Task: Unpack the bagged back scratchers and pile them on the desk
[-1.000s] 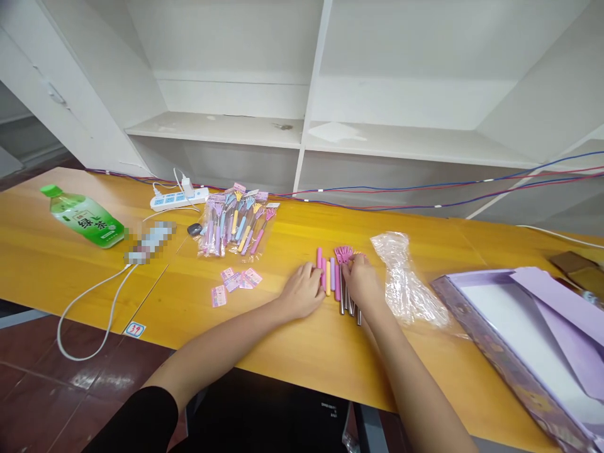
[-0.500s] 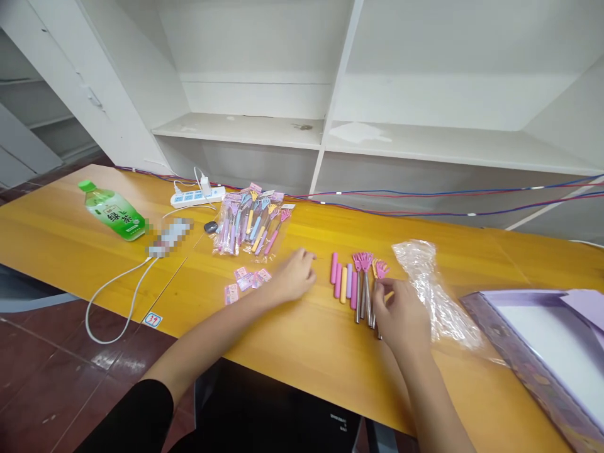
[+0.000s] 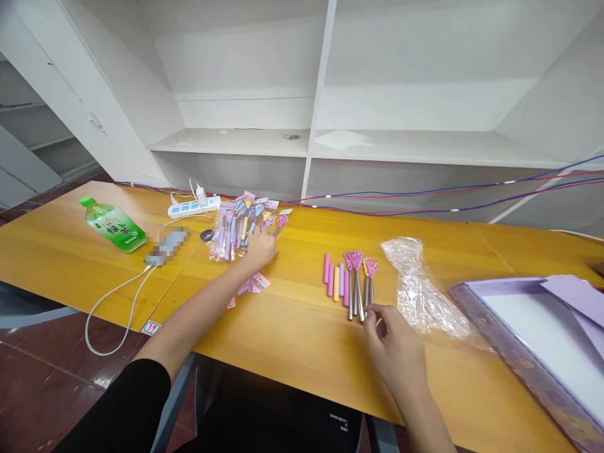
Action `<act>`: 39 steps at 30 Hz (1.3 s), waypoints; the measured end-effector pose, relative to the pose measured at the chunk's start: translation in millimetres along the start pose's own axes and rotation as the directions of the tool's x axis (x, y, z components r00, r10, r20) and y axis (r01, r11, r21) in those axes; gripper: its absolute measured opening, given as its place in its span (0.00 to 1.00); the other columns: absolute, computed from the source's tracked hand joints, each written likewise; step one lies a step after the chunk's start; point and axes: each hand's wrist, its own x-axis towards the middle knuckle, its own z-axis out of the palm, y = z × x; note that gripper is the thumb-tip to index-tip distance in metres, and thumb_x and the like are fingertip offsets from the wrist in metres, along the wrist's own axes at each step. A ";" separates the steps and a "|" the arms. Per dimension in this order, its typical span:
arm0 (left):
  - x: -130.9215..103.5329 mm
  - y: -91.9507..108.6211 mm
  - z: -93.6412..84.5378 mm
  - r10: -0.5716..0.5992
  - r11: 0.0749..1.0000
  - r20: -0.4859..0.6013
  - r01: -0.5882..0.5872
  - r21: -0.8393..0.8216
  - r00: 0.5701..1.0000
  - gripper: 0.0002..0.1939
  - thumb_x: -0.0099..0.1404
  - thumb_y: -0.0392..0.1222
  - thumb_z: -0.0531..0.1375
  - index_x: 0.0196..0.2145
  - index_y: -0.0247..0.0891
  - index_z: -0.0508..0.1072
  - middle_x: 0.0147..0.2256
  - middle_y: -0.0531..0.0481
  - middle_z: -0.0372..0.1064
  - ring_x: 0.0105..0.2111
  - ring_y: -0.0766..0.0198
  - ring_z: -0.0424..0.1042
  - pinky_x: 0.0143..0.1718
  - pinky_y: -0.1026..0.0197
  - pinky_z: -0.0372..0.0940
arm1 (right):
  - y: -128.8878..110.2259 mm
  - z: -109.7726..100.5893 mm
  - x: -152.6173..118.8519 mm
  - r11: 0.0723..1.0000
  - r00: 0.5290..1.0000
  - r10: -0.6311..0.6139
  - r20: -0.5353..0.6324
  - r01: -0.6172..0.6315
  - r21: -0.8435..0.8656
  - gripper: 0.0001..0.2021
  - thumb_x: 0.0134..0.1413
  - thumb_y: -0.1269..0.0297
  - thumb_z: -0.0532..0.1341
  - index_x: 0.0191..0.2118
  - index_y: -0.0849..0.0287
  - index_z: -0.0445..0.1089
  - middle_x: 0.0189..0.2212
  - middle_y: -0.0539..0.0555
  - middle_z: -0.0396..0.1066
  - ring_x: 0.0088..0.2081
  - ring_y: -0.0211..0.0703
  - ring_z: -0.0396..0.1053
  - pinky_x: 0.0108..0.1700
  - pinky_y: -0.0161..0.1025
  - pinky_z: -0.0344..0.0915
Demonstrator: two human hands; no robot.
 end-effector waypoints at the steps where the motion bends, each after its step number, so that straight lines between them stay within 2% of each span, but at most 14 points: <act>1: 2.7 0.6 -2.3 -0.006 1.000 -0.007 0.006 -0.013 1.000 0.15 0.66 0.34 0.62 0.50 0.29 0.78 0.55 0.26 0.70 0.60 0.35 0.61 0.60 0.40 0.53 | 0.2 -2.0 -2.6 1.000 1.000 -0.004 -0.004 0.004 0.006 0.16 0.65 0.49 0.56 0.39 0.53 0.74 0.30 0.54 0.76 0.30 0.49 0.72 0.34 0.44 0.63; 6: 7.0 -5.3 -12.6 -0.011 0.989 -0.035 0.006 -0.145 0.999 0.13 0.66 0.34 0.61 0.48 0.32 0.79 0.57 0.28 0.68 0.63 0.33 0.59 0.63 0.37 0.54 | 4.7 -9.9 -10.4 1.000 0.999 -0.016 -0.035 0.016 0.000 0.15 0.66 0.50 0.57 0.40 0.52 0.75 0.29 0.54 0.75 0.29 0.49 0.71 0.33 0.44 0.63; 10: 2.1 -9.3 -19.9 0.035 0.936 -0.034 -0.045 -0.350 0.999 0.04 0.67 0.37 0.61 0.38 0.37 0.76 0.51 0.35 0.71 0.58 0.42 0.67 0.62 0.44 0.61 | 1.4 -9.6 -10.3 0.999 0.999 -0.024 -0.041 0.026 0.033 0.15 0.67 0.50 0.56 0.39 0.52 0.75 0.29 0.55 0.75 0.28 0.48 0.70 0.33 0.44 0.63; 14: -21.0 -8.9 -28.8 0.140 0.807 0.037 -0.092 -0.584 0.990 0.09 0.73 0.44 0.54 0.38 0.38 0.71 0.39 0.44 0.76 0.41 0.56 0.78 0.47 0.54 0.72 | -15.1 0.6 -1.2 0.966 0.999 0.049 0.015 -0.051 0.254 0.17 0.67 0.46 0.58 0.45 0.54 0.73 0.37 0.57 0.77 0.32 0.47 0.73 0.34 0.43 0.67; 16: -41.5 -7.8 -30.9 0.241 0.640 0.135 -0.053 -0.766 0.961 0.11 0.74 0.48 0.54 0.40 0.38 0.69 0.36 0.45 0.77 0.37 0.58 0.79 0.42 0.56 0.73 | -28.1 10.3 10.3 0.860 0.986 0.126 0.111 -0.164 0.483 0.25 0.66 0.41 0.60 0.58 0.53 0.67 0.48 0.59 0.76 0.33 0.46 0.74 0.29 0.40 0.66; 18: -64.5 -6.2 -29.8 0.388 0.355 0.270 0.127 -0.926 0.881 0.11 0.70 0.49 0.60 0.39 0.38 0.68 0.35 0.44 0.77 0.35 0.57 0.80 0.40 0.55 0.74 | -43.3 22.0 25.7 0.672 0.956 0.154 0.248 -0.286 0.683 0.35 0.63 0.36 0.63 0.67 0.47 0.55 0.55 0.60 0.73 0.32 0.43 0.73 0.23 0.36 0.61; 20: -84.8 -4.0 -25.0 0.546 0.127 0.385 0.381 -0.916 0.744 0.14 0.67 0.50 0.65 0.37 0.38 0.67 0.38 0.42 0.78 0.34 0.55 0.81 0.39 0.53 0.74 | -59.5 34.6 41.4 0.488 0.923 0.098 0.372 -0.370 0.790 0.39 0.60 0.34 0.64 0.68 0.45 0.53 0.53 0.58 0.74 0.27 0.38 0.69 0.19 0.33 0.54; 23: -101.9 1.1 -13.2 0.684 0.053 0.474 0.610 -0.790 0.554 0.21 0.69 0.59 0.63 0.43 0.39 0.66 0.45 0.39 0.78 0.32 0.54 0.81 0.36 0.53 0.74 | -83.0 55.4 55.8 0.365 0.888 -0.034 0.458 -0.416 0.833 0.35 0.55 0.34 0.68 0.59 0.51 0.62 0.40 0.52 0.76 0.21 0.32 0.60 0.17 0.31 0.51; 25: -104.5 5.1 -4.8 0.714 0.044 0.474 0.643 -0.765 0.516 0.28 0.71 0.68 0.59 0.48 0.40 0.66 0.47 0.38 0.78 0.32 0.54 0.81 0.35 0.54 0.74 | -96.3 70.5 56.8 0.378 0.871 -0.070 0.487 -0.428 0.821 0.35 0.50 0.37 0.73 0.53 0.53 0.63 0.31 0.47 0.74 0.18 0.31 0.58 0.17 0.31 0.53; 26: -104.4 6.8 -0.9 0.709 0.030 0.461 0.631 -0.775 0.533 0.30 0.70 0.71 0.59 0.51 0.40 0.66 0.47 0.38 0.77 0.32 0.55 0.81 0.34 0.54 0.74 | -101.8 77.9 55.3 0.393 0.864 -0.074 0.499 -0.434 0.811 0.36 0.47 0.38 0.75 0.52 0.53 0.61 0.28 0.45 0.73 0.17 0.32 0.59 0.17 0.32 0.55; 29: -104.1 9.2 8.2 0.640 -0.004 0.417 0.546 -0.838 0.645 0.34 0.68 0.68 0.65 0.58 0.41 0.64 0.41 0.44 0.77 0.30 0.59 0.80 0.31 0.59 0.71 | -110.8 95.5 48.1 0.446 0.858 -0.060 0.510 -0.434 0.783 0.40 0.45 0.40 0.77 0.55 0.52 0.57 0.27 0.44 0.73 0.17 0.36 0.63 0.17 0.34 0.57; 32: -107.7 5.9 10.9 0.563 0.016 0.417 0.495 -0.869 0.714 0.38 0.69 0.60 0.68 0.66 0.44 0.57 0.35 0.51 0.75 0.21 0.67 0.74 0.24 0.67 0.63 | -105.7 102.1 43.6 0.561 0.881 -0.071 0.469 -0.353 0.749 0.33 0.57 0.36 0.69 0.57 0.51 0.59 0.30 0.47 0.74 0.19 0.40 0.65 0.18 0.36 0.58; 35: -111.6 -0.8 6.2 0.578 0.060 0.460 0.527 -0.848 0.674 0.40 0.74 0.55 0.62 0.74 0.46 0.47 0.35 0.49 0.78 0.17 0.68 0.71 0.19 0.69 0.58 | -90.4 99.2 44.6 0.751 0.931 -0.109 0.348 -0.152 0.642 0.24 0.70 0.38 0.57 0.56 0.52 0.68 0.34 0.52 0.73 0.28 0.44 0.71 0.25 0.39 0.65; 39: -111.2 -8.1 -1.8 0.606 0.076 0.499 0.579 -0.812 0.620 0.42 0.74 0.45 0.57 0.77 0.44 0.41 0.33 0.48 0.79 0.15 0.66 0.70 0.15 0.69 0.56 | -75.2 91.2 51.8 0.883 0.974 -0.173 0.148 0.087 0.462 0.21 0.71 0.41 0.58 0.50 0.53 0.75 0.42 0.57 0.71 0.40 0.48 0.72 0.38 0.43 0.73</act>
